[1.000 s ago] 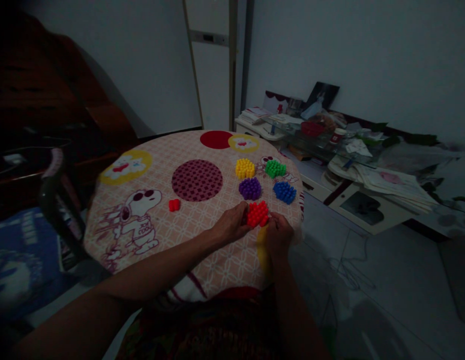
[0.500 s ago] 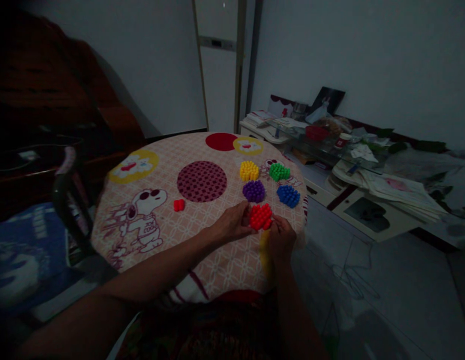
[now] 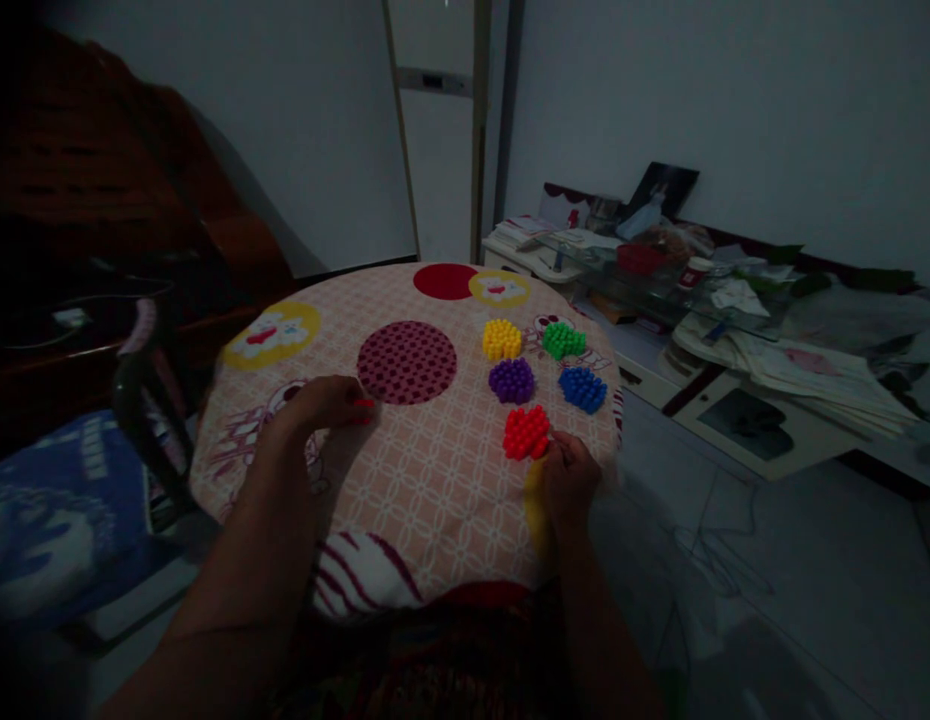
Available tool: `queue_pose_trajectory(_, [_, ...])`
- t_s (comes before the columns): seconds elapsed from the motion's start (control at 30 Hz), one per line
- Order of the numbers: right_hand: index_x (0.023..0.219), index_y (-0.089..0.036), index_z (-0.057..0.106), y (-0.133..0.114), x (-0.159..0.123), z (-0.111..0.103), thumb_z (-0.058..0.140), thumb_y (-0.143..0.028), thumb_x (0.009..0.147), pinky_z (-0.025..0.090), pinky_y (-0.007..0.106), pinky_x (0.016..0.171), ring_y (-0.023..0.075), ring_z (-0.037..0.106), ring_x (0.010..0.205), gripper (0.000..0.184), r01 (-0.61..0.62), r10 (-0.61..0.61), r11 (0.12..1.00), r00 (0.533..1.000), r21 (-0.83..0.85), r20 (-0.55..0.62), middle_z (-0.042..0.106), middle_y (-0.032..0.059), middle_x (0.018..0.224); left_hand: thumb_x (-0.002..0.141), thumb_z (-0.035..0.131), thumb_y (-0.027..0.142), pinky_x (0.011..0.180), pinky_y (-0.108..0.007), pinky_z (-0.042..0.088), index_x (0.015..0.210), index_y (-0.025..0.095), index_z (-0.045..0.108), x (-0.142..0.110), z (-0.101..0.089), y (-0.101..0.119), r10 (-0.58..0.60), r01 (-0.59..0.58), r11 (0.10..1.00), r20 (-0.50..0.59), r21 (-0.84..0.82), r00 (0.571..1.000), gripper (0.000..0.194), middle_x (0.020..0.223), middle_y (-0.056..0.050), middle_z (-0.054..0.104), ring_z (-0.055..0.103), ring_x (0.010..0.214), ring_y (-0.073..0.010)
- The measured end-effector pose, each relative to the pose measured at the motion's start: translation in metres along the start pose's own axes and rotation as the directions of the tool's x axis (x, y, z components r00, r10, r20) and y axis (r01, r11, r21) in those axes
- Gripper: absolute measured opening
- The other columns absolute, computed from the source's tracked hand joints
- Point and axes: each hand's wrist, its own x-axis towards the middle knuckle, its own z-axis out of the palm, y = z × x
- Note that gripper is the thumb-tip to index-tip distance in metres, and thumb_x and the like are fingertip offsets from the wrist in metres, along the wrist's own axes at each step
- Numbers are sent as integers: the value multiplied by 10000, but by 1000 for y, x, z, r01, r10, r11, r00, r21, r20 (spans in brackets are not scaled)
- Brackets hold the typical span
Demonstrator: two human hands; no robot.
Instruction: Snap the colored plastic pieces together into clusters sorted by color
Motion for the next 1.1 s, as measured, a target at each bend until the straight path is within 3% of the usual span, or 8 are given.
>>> queue_pose_trajectory(0.2, [951,-127,739,3,0,0,574,-377,756,485,299,567,199,638,602,357,-2,2,1000,1000,13,11,736,75,739,809,622,174,776,-304,463,941,153,697,3,12,40,192,-196,977,-56,-78,980,154,894,-68,710,625,813,-208])
queue_pose_trajectory(0.33, [947,-128,742,2,0,0,567,-392,756,487,299,573,207,651,632,370,-21,20,1000,1000,16,21,736,81,747,821,563,158,867,-302,486,1065,188,702,0,24,81,445,-469,825,-149,-315,883,283,1076,-76,728,663,982,-217])
queue_pose_trajectory(0.43, [946,-126,744,0,0,1,570,-396,747,489,302,583,207,651,636,378,-28,28,999,1000,19,13,735,83,745,834,538,167,836,-287,499,1149,194,653,-7,34,111,516,-545,731,-191,-410,835,337,1082,-75,721,675,931,-189])
queue_pose_trajectory(0.53, [933,-126,743,-1,0,1,579,-389,740,485,301,578,202,644,615,365,-28,28,999,1000,27,12,733,79,736,845,550,201,734,-261,490,1165,193,600,-12,43,135,555,-559,692,-159,-456,817,324,914,-36,713,660,764,-159])
queue_pose_trajectory(0.67, [916,-126,744,-2,0,0,582,-385,737,476,302,564,202,635,594,354,-18,18,1000,1000,16,4,728,77,716,807,601,197,690,-255,461,1021,177,635,-10,51,154,577,-572,705,-131,-418,806,217,835,-30,700,633,708,-160])
queue_pose_trajectory(0.83, [928,-125,738,-1,0,0,578,-386,749,473,297,564,197,632,597,354,-13,12,1000,1000,22,14,734,77,734,788,625,228,681,-276,439,801,138,682,-5,60,174,534,-535,784,-98,-315,840,107,787,-65,700,619,708,-182])
queue_pose_trajectory(0.97, [919,-124,743,-1,0,1,582,-394,760,467,287,560,189,624,595,352,-13,13,1000,1000,7,12,728,71,720,784,626,273,658,-261,442,814,129,695,-7,61,180,492,-473,769,-75,-430,867,163,785,-52,702,622,706,-169])
queue_pose_trajectory(1.1, [916,-120,746,-2,-1,1,582,-394,761,457,275,545,180,617,591,355,-16,16,1000,1000,10,16,725,66,718,674,688,240,620,-228,449,896,137,693,-9,63,172,484,-388,738,31,-552,875,245,800,-14,700,625,706,-151])
